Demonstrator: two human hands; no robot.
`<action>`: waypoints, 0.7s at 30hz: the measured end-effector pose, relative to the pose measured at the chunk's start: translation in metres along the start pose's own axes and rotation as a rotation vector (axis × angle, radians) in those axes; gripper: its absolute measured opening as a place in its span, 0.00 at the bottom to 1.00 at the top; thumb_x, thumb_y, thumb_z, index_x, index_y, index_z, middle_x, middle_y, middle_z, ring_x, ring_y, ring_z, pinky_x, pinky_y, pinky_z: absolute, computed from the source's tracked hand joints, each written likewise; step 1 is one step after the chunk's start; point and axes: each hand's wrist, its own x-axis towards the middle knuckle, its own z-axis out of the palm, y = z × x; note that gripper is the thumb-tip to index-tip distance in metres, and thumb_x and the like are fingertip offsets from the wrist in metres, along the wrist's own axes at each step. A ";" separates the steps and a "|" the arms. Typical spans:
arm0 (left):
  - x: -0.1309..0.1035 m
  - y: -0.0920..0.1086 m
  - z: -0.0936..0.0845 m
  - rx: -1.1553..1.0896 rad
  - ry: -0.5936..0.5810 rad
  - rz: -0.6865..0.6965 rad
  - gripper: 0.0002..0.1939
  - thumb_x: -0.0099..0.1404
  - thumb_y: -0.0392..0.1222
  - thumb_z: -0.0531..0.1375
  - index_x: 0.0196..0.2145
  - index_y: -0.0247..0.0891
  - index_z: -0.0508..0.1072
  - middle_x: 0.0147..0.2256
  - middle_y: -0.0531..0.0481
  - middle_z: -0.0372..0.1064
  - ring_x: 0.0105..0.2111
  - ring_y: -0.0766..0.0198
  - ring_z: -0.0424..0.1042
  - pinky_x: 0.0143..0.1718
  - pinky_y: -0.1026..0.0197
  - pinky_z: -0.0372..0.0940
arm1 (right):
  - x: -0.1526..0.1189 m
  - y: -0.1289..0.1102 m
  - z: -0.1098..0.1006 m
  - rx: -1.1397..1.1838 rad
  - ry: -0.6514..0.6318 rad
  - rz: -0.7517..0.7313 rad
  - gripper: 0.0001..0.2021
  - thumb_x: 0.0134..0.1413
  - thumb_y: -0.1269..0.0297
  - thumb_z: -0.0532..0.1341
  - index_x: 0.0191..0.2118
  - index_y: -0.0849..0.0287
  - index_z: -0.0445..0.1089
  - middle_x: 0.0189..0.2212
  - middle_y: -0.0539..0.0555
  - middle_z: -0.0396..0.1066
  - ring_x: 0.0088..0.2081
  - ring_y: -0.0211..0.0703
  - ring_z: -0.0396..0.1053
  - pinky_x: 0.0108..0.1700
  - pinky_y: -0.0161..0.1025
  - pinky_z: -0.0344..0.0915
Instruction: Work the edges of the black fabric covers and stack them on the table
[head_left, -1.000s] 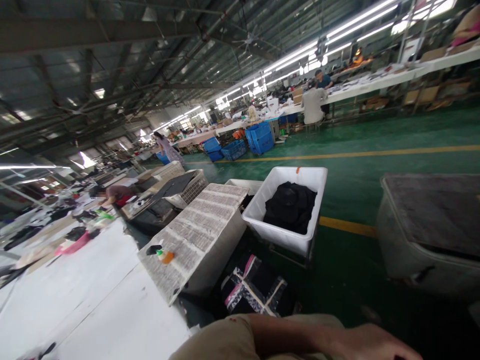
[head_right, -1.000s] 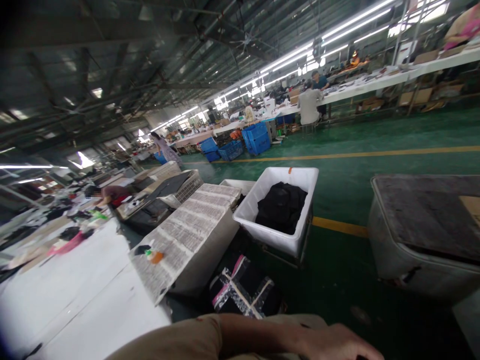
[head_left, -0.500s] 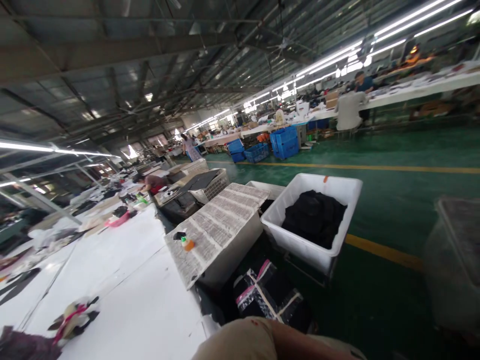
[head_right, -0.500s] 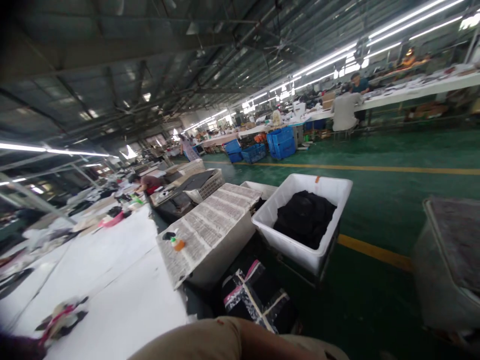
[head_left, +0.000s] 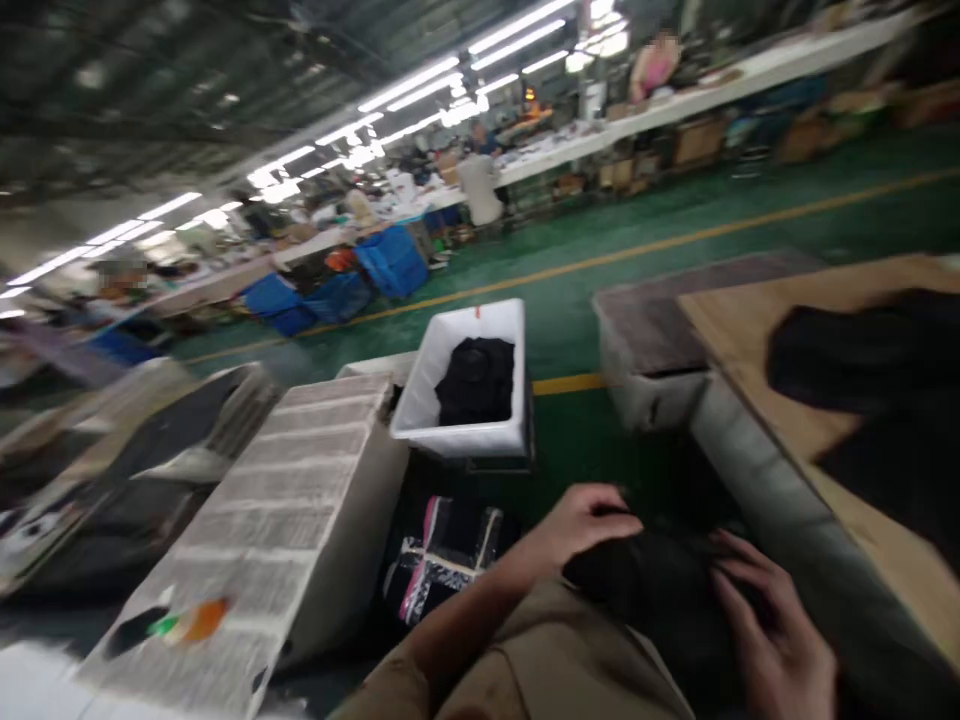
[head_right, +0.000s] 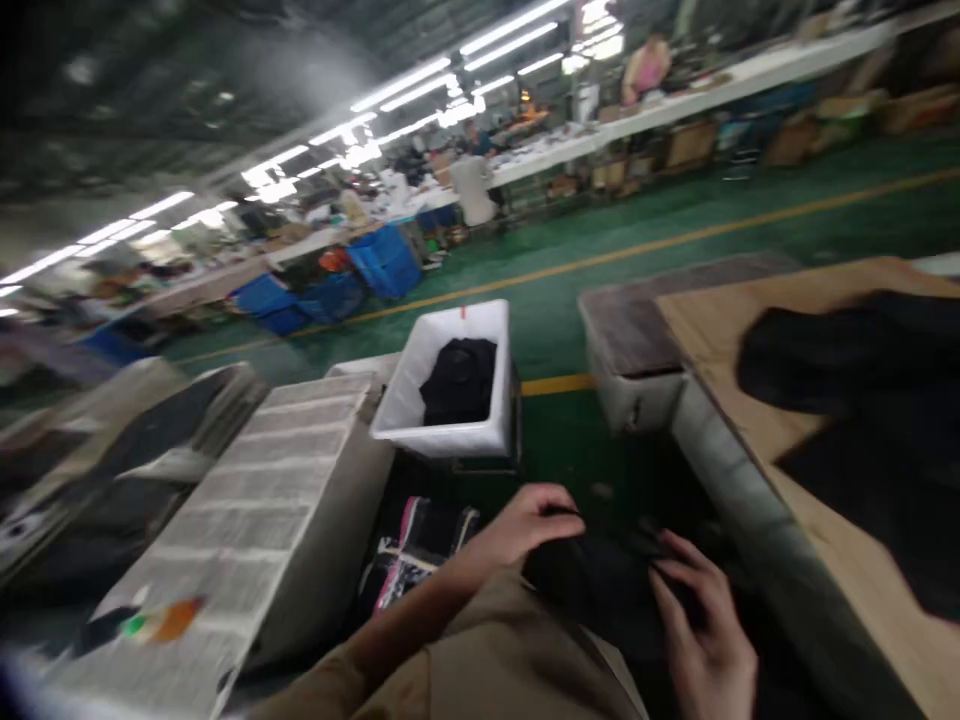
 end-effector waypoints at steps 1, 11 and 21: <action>-0.001 -0.001 -0.003 -0.002 0.017 0.007 0.11 0.56 0.46 0.65 0.28 0.34 0.75 0.25 0.56 0.64 0.26 0.70 0.61 0.28 0.67 0.54 | -0.005 -0.004 0.001 0.009 0.010 0.040 0.08 0.56 0.57 0.63 0.36 0.55 0.72 0.51 0.59 0.69 0.54 0.56 0.66 0.60 0.58 0.57; -0.019 -0.009 -0.019 -0.059 0.003 -0.002 0.10 0.57 0.43 0.65 0.28 0.34 0.71 0.25 0.56 0.61 0.25 0.71 0.58 0.27 0.68 0.53 | -0.016 -0.031 0.014 0.217 -0.080 0.191 0.10 0.59 0.60 0.61 0.27 0.56 0.68 0.50 0.56 0.70 0.53 0.50 0.66 0.56 0.45 0.57; -0.034 -0.006 -0.020 0.004 0.036 0.034 0.10 0.57 0.44 0.65 0.26 0.35 0.70 0.25 0.55 0.62 0.26 0.69 0.60 0.29 0.67 0.55 | -0.023 -0.029 0.028 0.349 -0.002 0.326 0.14 0.56 0.58 0.63 0.24 0.58 0.64 0.48 0.56 0.72 0.50 0.51 0.67 0.52 0.44 0.59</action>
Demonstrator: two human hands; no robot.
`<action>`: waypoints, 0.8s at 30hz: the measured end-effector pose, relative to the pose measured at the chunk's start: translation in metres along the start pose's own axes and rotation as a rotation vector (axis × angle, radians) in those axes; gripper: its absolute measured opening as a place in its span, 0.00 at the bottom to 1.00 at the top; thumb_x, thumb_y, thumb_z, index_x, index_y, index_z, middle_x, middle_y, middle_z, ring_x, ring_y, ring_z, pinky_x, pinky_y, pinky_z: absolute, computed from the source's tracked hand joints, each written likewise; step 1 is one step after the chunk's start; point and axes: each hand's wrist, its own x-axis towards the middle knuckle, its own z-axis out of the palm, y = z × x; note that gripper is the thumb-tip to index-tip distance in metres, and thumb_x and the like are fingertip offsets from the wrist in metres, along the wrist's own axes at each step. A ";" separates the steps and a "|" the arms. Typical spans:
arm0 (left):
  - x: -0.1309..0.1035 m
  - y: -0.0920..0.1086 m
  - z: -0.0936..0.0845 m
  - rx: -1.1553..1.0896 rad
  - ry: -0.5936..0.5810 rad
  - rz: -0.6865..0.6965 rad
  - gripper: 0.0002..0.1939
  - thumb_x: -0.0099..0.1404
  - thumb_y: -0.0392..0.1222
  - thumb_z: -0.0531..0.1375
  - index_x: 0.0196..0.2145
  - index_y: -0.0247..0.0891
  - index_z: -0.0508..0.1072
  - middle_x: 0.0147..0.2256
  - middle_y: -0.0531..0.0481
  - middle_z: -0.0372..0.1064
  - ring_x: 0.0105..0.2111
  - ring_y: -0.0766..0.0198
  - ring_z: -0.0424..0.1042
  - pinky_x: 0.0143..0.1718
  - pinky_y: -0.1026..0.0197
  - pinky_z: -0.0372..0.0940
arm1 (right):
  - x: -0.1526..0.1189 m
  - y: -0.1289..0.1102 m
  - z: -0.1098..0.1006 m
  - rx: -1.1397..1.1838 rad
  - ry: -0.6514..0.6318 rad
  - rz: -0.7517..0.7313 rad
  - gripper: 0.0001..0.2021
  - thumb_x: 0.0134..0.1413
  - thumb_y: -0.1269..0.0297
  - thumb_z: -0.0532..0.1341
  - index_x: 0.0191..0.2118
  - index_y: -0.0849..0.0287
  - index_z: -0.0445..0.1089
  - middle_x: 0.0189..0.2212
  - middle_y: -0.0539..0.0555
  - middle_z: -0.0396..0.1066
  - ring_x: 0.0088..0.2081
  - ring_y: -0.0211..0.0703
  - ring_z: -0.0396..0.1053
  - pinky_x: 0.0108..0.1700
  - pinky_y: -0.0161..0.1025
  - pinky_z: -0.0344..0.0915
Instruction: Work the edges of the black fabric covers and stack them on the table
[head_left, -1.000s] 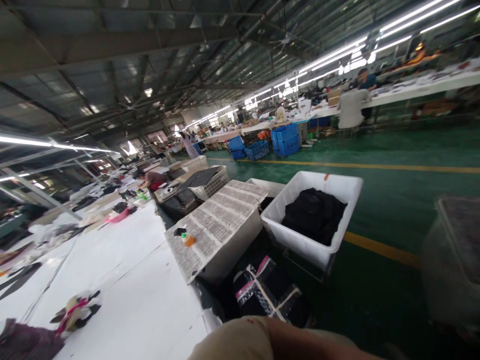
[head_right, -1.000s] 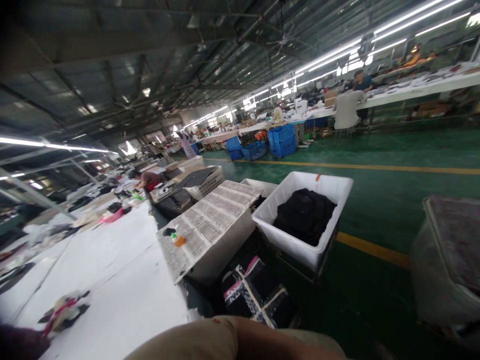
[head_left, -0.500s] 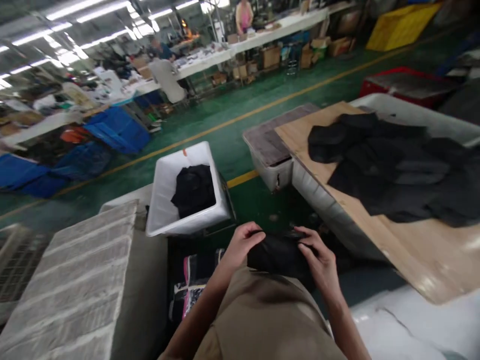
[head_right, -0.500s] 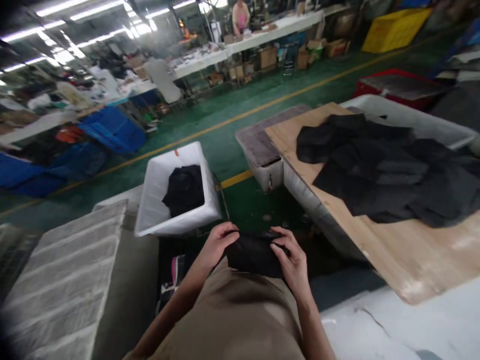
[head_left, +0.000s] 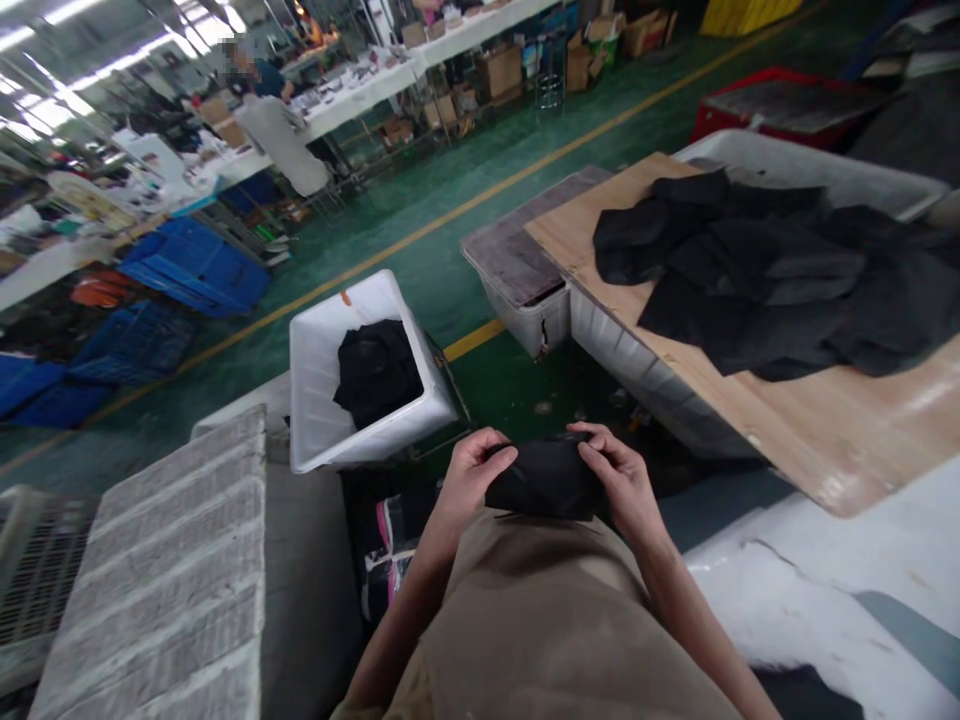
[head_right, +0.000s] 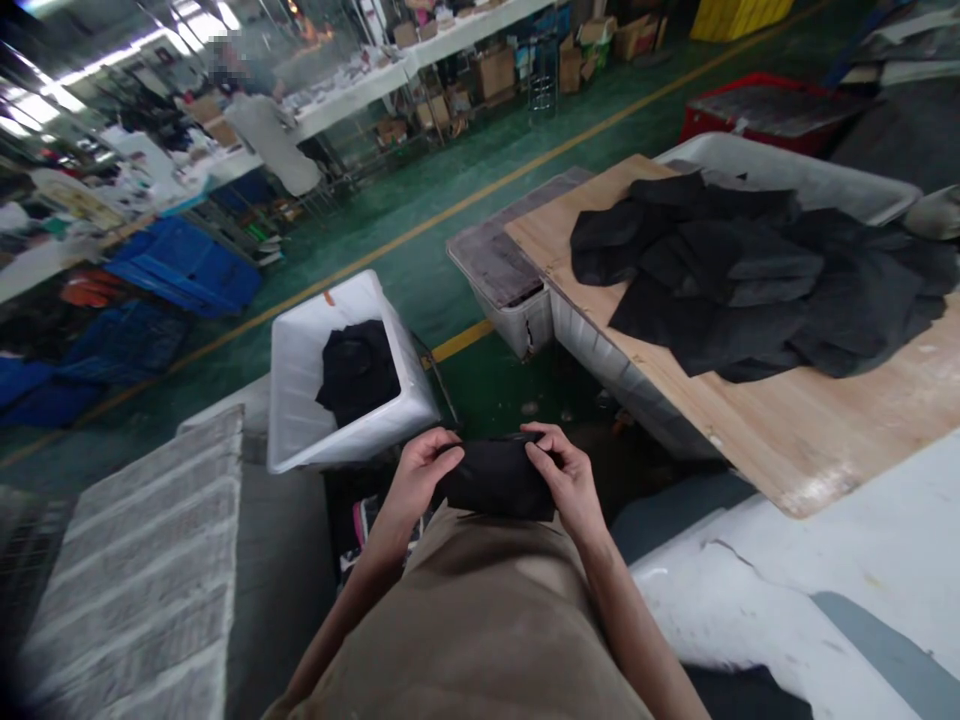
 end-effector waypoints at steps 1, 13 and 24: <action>-0.001 0.001 0.000 0.011 0.001 0.000 0.10 0.57 0.43 0.65 0.26 0.35 0.71 0.25 0.55 0.62 0.27 0.69 0.60 0.29 0.67 0.56 | 0.000 0.000 0.001 0.014 0.009 0.001 0.14 0.55 0.58 0.64 0.24 0.58 0.64 0.48 0.56 0.72 0.50 0.51 0.67 0.52 0.44 0.59; 0.000 0.008 0.008 0.208 -0.001 0.080 0.10 0.61 0.43 0.61 0.25 0.36 0.69 0.26 0.54 0.62 0.28 0.68 0.60 0.30 0.66 0.56 | -0.001 0.001 0.002 0.080 0.124 -0.008 0.13 0.54 0.59 0.66 0.24 0.57 0.64 0.41 0.55 0.73 0.47 0.49 0.68 0.48 0.43 0.61; 0.002 0.009 0.006 0.253 -0.020 0.068 0.10 0.63 0.44 0.61 0.28 0.37 0.66 0.28 0.55 0.62 0.29 0.68 0.61 0.32 0.67 0.57 | -0.001 -0.002 -0.003 -0.010 0.145 -0.079 0.14 0.54 0.59 0.65 0.24 0.57 0.65 0.38 0.55 0.73 0.45 0.49 0.69 0.48 0.45 0.62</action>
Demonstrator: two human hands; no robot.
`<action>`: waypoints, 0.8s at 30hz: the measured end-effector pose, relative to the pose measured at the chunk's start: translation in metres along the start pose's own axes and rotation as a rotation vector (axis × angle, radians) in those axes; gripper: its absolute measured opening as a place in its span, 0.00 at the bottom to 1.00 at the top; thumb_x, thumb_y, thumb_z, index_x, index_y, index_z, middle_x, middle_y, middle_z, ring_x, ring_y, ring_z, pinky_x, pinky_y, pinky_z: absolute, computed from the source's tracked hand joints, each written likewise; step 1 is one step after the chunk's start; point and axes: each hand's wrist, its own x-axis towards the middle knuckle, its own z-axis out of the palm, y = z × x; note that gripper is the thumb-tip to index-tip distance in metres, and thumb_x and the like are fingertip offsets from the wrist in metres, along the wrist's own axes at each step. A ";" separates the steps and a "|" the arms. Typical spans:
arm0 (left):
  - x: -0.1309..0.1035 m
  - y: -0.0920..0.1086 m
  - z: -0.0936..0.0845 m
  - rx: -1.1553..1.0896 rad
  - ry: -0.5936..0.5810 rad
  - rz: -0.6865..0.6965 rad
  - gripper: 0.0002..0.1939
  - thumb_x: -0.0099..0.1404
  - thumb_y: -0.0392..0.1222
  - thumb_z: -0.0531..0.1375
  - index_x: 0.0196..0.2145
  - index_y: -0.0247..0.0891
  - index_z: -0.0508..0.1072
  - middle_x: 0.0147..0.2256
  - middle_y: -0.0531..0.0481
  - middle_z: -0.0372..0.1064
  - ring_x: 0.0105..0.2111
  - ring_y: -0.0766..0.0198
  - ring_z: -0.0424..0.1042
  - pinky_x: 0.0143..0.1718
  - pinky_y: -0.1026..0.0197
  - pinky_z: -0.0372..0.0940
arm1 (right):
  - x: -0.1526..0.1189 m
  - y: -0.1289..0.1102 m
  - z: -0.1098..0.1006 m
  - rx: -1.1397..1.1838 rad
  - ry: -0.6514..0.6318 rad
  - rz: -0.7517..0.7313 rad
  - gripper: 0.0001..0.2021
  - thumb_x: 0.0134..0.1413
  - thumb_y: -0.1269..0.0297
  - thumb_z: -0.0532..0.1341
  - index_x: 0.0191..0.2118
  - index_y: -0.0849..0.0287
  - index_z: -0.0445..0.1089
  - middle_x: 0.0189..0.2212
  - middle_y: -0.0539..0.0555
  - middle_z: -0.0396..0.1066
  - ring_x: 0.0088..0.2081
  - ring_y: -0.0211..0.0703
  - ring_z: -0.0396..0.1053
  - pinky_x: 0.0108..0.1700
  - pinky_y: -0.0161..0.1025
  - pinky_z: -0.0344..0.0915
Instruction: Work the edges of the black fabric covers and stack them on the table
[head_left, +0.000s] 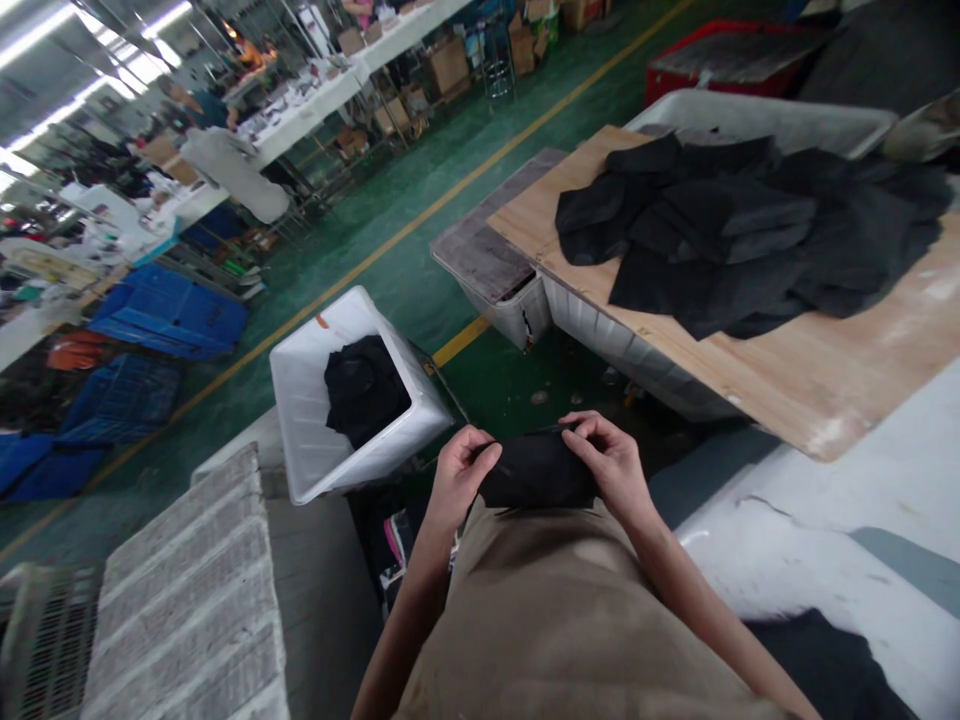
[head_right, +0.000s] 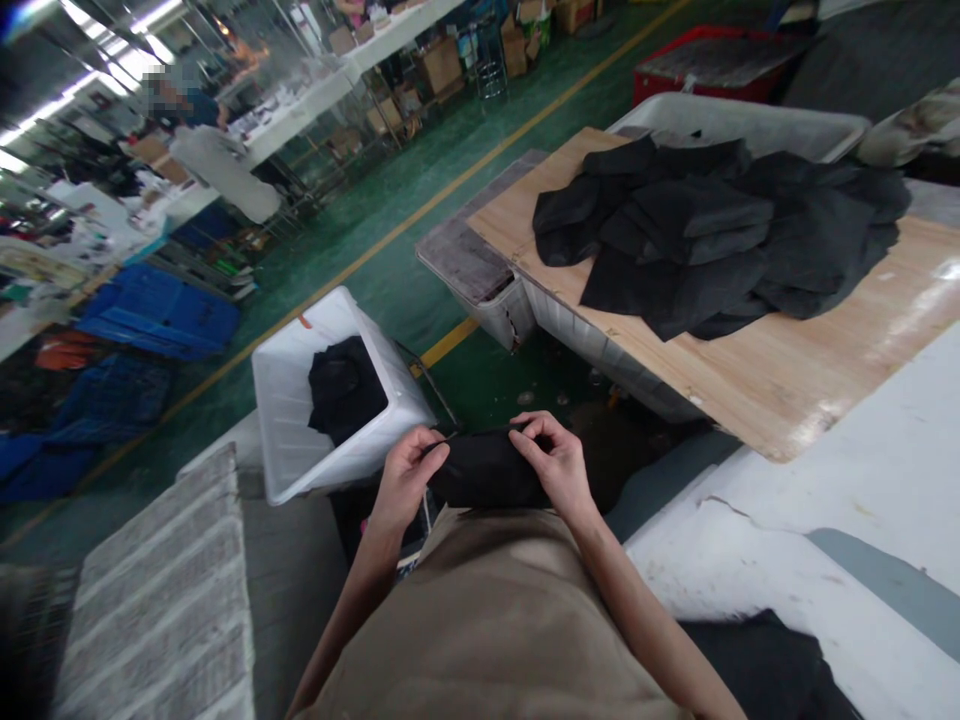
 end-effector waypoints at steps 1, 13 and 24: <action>0.000 -0.001 -0.002 -0.003 0.004 -0.002 0.09 0.62 0.43 0.61 0.30 0.37 0.67 0.29 0.55 0.63 0.30 0.68 0.63 0.33 0.67 0.58 | 0.000 -0.001 0.000 -0.019 0.000 -0.016 0.13 0.54 0.59 0.65 0.24 0.57 0.65 0.38 0.55 0.73 0.45 0.49 0.69 0.48 0.45 0.62; 0.003 0.027 0.005 0.761 -0.241 0.320 0.10 0.66 0.48 0.58 0.40 0.40 0.72 0.37 0.47 0.72 0.39 0.57 0.70 0.41 0.59 0.61 | -0.008 -0.030 0.014 -0.119 -0.154 -0.184 0.09 0.56 0.62 0.65 0.28 0.56 0.67 0.39 0.55 0.72 0.42 0.47 0.70 0.46 0.45 0.66; 0.010 0.017 0.016 0.424 -0.227 0.198 0.11 0.66 0.45 0.57 0.29 0.38 0.71 0.26 0.54 0.63 0.28 0.66 0.62 0.31 0.65 0.56 | -0.006 -0.020 -0.003 -0.189 -0.193 -0.223 0.10 0.55 0.61 0.66 0.41 0.54 0.67 0.48 0.58 0.68 0.53 0.52 0.66 0.52 0.48 0.66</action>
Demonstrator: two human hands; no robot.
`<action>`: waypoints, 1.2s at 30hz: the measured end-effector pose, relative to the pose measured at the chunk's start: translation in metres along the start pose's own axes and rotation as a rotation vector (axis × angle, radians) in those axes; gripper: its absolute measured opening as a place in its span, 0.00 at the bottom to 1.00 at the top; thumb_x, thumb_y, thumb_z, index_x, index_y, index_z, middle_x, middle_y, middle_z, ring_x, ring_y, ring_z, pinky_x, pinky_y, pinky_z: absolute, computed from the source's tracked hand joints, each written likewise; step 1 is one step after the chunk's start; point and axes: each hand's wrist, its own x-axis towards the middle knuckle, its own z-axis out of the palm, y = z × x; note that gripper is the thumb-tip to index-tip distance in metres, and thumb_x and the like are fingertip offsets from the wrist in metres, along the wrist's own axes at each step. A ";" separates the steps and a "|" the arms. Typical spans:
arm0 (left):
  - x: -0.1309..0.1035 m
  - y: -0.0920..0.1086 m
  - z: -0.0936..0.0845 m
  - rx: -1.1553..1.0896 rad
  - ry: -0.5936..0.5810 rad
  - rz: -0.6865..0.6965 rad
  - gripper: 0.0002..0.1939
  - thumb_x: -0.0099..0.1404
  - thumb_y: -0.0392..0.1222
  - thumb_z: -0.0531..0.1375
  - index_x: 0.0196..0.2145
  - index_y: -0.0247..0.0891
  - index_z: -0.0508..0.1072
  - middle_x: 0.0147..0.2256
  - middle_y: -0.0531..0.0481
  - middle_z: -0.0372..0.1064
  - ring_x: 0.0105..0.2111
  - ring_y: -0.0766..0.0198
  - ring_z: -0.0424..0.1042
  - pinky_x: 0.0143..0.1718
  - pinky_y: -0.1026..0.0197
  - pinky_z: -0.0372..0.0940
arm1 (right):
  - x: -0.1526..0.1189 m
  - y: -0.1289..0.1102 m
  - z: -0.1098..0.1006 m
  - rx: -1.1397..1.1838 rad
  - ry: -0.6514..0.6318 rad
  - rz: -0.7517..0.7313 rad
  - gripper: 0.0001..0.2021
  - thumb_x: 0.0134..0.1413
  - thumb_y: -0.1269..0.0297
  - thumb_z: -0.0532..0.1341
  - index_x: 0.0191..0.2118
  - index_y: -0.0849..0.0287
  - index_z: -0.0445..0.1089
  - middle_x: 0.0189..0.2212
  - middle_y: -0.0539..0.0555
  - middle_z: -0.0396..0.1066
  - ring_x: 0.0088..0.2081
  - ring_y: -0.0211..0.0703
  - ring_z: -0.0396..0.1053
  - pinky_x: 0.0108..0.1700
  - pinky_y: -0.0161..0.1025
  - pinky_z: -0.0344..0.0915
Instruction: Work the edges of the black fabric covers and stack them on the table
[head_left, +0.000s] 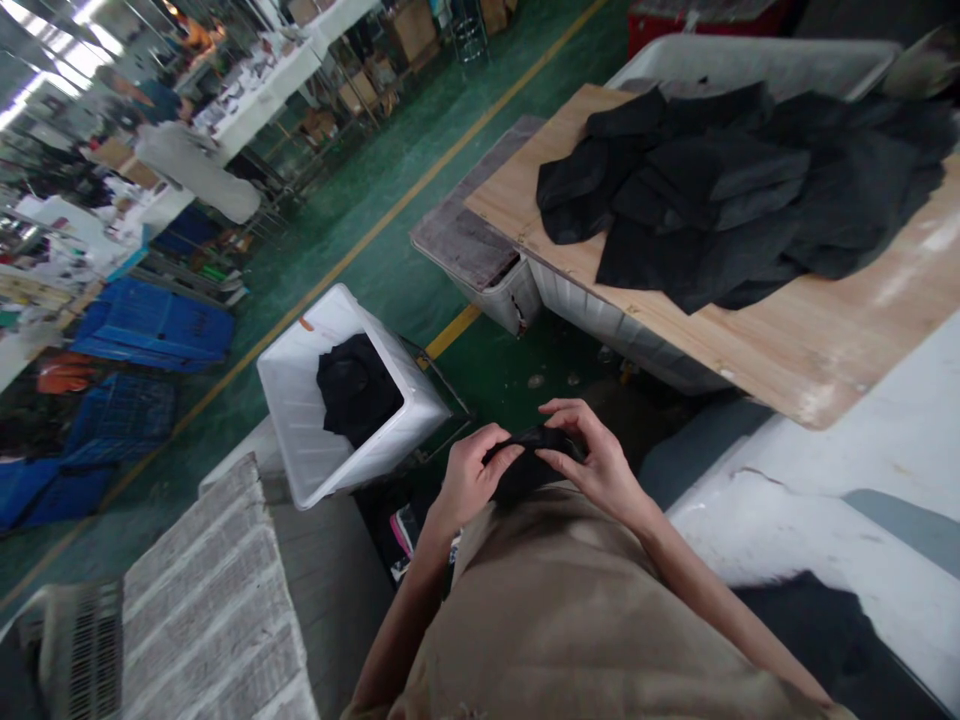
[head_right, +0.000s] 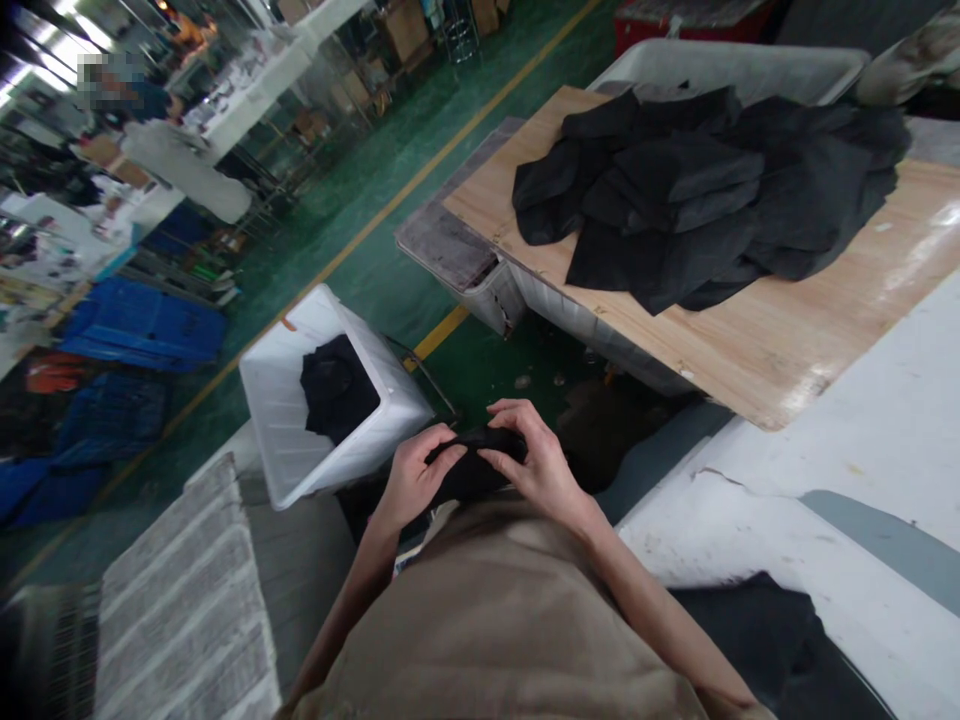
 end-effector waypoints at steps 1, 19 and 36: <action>0.001 0.000 0.000 -0.009 0.007 -0.005 0.11 0.66 0.45 0.57 0.29 0.38 0.71 0.26 0.54 0.64 0.28 0.66 0.62 0.31 0.65 0.57 | 0.000 0.001 -0.001 0.003 0.004 0.006 0.10 0.55 0.61 0.66 0.41 0.54 0.67 0.48 0.58 0.68 0.52 0.51 0.67 0.51 0.48 0.67; 0.016 0.001 0.013 -0.067 -0.003 -0.056 0.13 0.65 0.47 0.58 0.26 0.37 0.70 0.24 0.55 0.62 0.27 0.67 0.59 0.29 0.66 0.54 | 0.004 0.003 -0.006 -0.009 0.042 -0.006 0.02 0.59 0.65 0.62 0.35 0.55 0.71 0.43 0.55 0.71 0.46 0.47 0.70 0.50 0.46 0.68; 0.026 -0.003 0.030 -0.439 -0.111 -0.297 0.14 0.59 0.48 0.64 0.27 0.33 0.73 0.23 0.55 0.64 0.24 0.71 0.59 0.26 0.68 0.54 | -0.004 0.011 -0.016 -0.148 -0.093 -0.158 0.05 0.62 0.71 0.59 0.38 0.55 0.71 0.46 0.57 0.67 0.48 0.46 0.69 0.47 0.43 0.70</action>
